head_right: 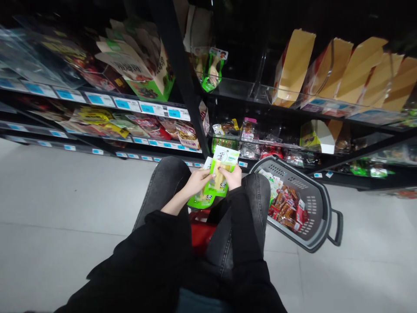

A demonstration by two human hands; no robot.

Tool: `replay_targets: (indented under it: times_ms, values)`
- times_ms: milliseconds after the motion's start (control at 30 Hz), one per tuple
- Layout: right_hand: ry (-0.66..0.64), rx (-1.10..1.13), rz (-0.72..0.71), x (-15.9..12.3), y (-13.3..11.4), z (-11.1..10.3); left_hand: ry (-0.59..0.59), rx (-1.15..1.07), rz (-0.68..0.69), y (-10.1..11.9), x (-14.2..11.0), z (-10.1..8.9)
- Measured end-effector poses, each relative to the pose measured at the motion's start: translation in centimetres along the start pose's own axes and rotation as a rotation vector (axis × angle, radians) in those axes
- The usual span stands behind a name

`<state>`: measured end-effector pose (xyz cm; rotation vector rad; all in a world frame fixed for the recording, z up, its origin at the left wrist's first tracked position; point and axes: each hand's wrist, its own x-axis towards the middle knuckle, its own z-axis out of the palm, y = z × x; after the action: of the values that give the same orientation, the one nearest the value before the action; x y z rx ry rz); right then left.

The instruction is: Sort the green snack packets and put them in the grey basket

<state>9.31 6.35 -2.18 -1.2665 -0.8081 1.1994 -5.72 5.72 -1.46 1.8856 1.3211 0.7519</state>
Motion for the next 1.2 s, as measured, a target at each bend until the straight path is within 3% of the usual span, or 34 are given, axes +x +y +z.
replay_targets:
  times_ms: [300,600,900,1200]
  values:
    - [0.117,-0.025,-0.029,0.1,0.8,0.4,0.005,-0.113,-0.029,0.0,0.1,0.2]
    - [0.131,-0.057,-0.05,0.0,1.0,0.8,0.032,-0.097,-0.067,-0.1,0.4,0.2]
    - [0.046,-0.035,-0.083,-0.4,0.8,0.9,0.076,-0.01,-0.094,-0.1,0.0,-0.1]
    - [-0.064,-0.143,-0.054,-0.5,0.9,0.5,0.112,-0.106,-0.103,0.2,-0.4,-0.2]
